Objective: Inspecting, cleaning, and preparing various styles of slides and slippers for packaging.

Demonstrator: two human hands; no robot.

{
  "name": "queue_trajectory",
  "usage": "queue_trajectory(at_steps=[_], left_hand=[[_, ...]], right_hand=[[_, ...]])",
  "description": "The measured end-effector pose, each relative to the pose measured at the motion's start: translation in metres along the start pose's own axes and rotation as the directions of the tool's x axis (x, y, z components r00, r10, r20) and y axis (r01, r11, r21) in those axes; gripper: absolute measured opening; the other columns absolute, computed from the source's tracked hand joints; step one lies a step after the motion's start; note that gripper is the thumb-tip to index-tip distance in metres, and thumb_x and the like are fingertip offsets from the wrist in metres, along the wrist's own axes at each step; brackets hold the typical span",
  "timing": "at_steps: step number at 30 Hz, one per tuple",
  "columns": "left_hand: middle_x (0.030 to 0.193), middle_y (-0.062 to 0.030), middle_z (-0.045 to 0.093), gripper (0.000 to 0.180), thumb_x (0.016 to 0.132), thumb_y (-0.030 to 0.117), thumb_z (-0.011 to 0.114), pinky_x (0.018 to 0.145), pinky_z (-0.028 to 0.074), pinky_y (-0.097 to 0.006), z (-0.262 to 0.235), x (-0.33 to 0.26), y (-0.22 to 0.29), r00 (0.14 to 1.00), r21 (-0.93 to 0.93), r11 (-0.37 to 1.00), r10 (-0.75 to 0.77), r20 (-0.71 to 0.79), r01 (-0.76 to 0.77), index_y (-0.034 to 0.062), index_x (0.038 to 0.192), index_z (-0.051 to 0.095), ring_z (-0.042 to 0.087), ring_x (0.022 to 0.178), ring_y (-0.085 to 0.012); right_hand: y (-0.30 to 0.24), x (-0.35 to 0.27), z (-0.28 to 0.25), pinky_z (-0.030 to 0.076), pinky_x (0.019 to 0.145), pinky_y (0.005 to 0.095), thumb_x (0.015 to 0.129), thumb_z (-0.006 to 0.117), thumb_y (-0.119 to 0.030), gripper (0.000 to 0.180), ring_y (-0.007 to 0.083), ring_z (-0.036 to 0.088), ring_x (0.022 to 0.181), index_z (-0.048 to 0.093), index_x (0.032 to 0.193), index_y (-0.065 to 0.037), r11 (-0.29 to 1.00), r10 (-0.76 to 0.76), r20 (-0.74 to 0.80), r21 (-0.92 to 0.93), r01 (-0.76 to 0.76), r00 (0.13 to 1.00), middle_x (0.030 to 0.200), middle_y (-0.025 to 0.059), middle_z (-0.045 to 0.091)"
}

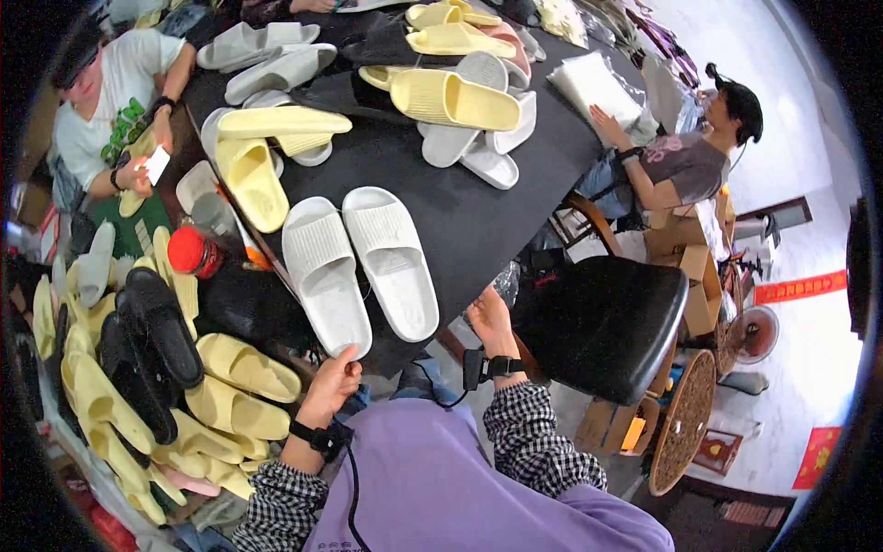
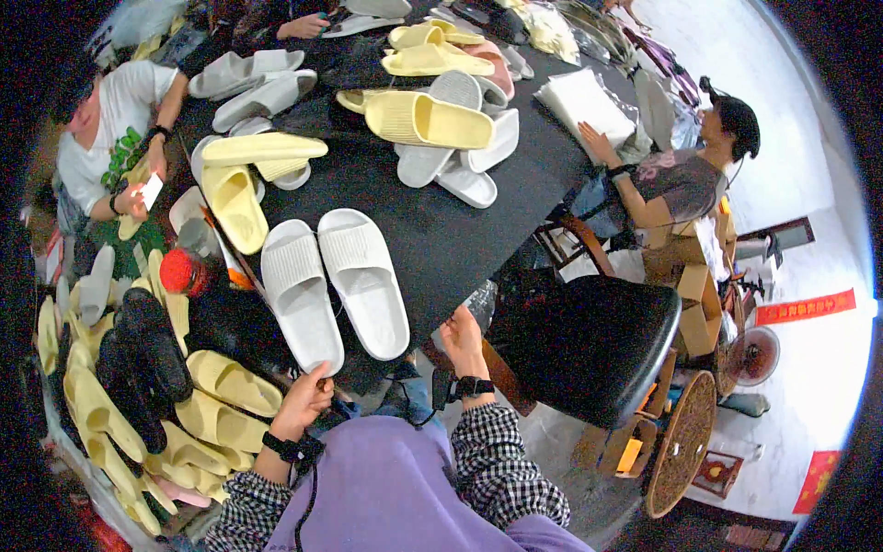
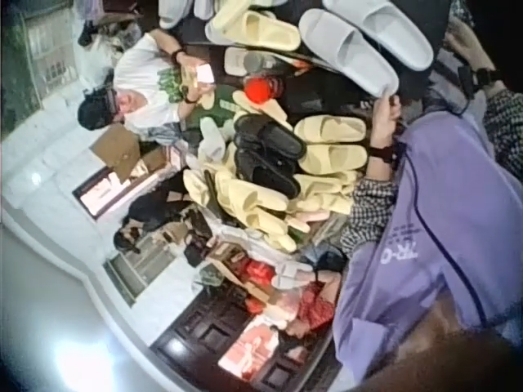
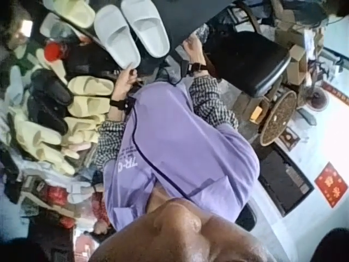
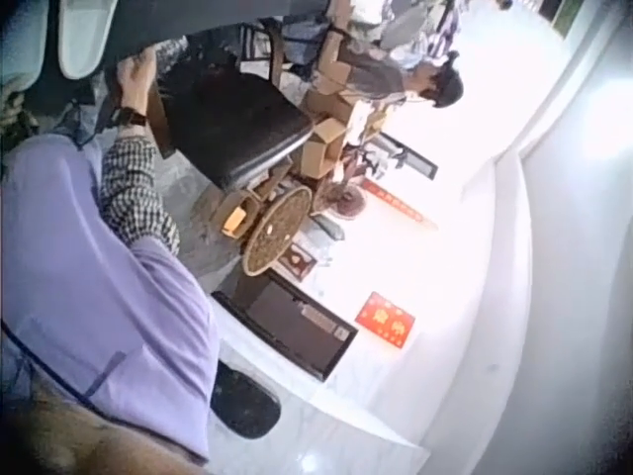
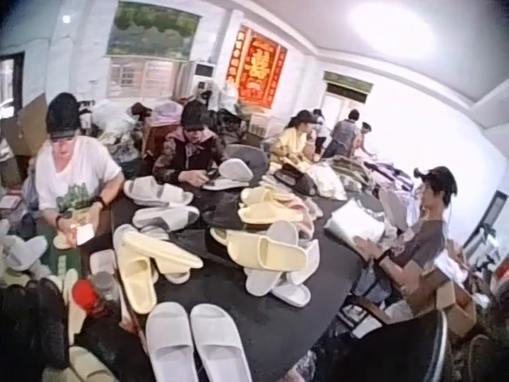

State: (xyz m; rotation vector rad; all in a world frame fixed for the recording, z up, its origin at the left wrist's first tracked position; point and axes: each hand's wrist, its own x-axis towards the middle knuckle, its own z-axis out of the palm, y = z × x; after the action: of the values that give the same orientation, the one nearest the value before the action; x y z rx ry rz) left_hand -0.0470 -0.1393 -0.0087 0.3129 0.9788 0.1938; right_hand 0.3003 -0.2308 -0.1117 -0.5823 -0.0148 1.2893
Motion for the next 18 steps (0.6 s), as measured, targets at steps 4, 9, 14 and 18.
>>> queue_trajectory(at_steps=[4,9,14,18], left_hand=[[0.053,0.0026,0.041,0.037,0.093,0.035,0.057,0.038,0.019,-0.021,0.001,-0.011,0.003,0.997,-0.074,0.997,0.043,0.064,-0.039,0.0087,0.068,0.051,0.025,0.037,-0.0054],[0.058,-0.0001,0.047,0.026,0.095,0.032,0.053,0.038,0.020,-0.020,0.012,-0.036,0.013,0.990,-0.257,0.962,0.116,0.076,-0.093,0.0072,0.087,0.054,0.028,0.041,-0.0054],[0.058,0.0000,0.047,0.026,0.095,0.033,0.052,0.037,0.022,-0.019,0.028,-0.046,0.026,0.990,-0.224,0.971,0.109,0.095,-0.085,0.0083,0.089,0.055,0.028,0.040,-0.0048],[0.054,0.0020,0.042,0.029,0.093,0.037,0.055,0.035,0.020,-0.019,0.024,-0.053,0.028,0.991,-0.352,0.929,0.131,0.014,-0.117,0.0100,0.081,0.055,0.028,0.039,-0.0054]], right_hand=[[0.004,-0.001,0.068,0.046,0.092,0.0335,0.096,0.048,-0.014,0.029,0.0214,0.057,0.107,0.053,0.123,-0.004,0.961,-0.094,-0.267,-0.277,0.017,0.959,0.120,0.0074,0.060],[0.011,-0.003,0.114,0.035,0.103,0.0298,0.093,0.050,-0.009,0.044,0.0220,0.047,0.121,0.042,0.135,-0.001,0.666,-0.106,-0.301,-0.729,-0.157,0.948,0.133,0.0111,0.050],[0.051,0.027,0.060,0.035,0.104,0.0318,0.099,0.042,-0.025,0.048,0.0240,0.045,0.123,0.036,0.140,-0.001,0.661,-0.276,-0.131,-0.745,0.089,0.952,0.138,0.0099,0.044],[0.079,0.029,0.067,0.034,0.106,0.0335,0.102,0.033,-0.031,0.049,0.0246,0.044,0.123,0.034,0.140,-0.001,0.880,-0.255,-0.283,-0.464,0.100,0.925,0.141,0.0083,0.042]])
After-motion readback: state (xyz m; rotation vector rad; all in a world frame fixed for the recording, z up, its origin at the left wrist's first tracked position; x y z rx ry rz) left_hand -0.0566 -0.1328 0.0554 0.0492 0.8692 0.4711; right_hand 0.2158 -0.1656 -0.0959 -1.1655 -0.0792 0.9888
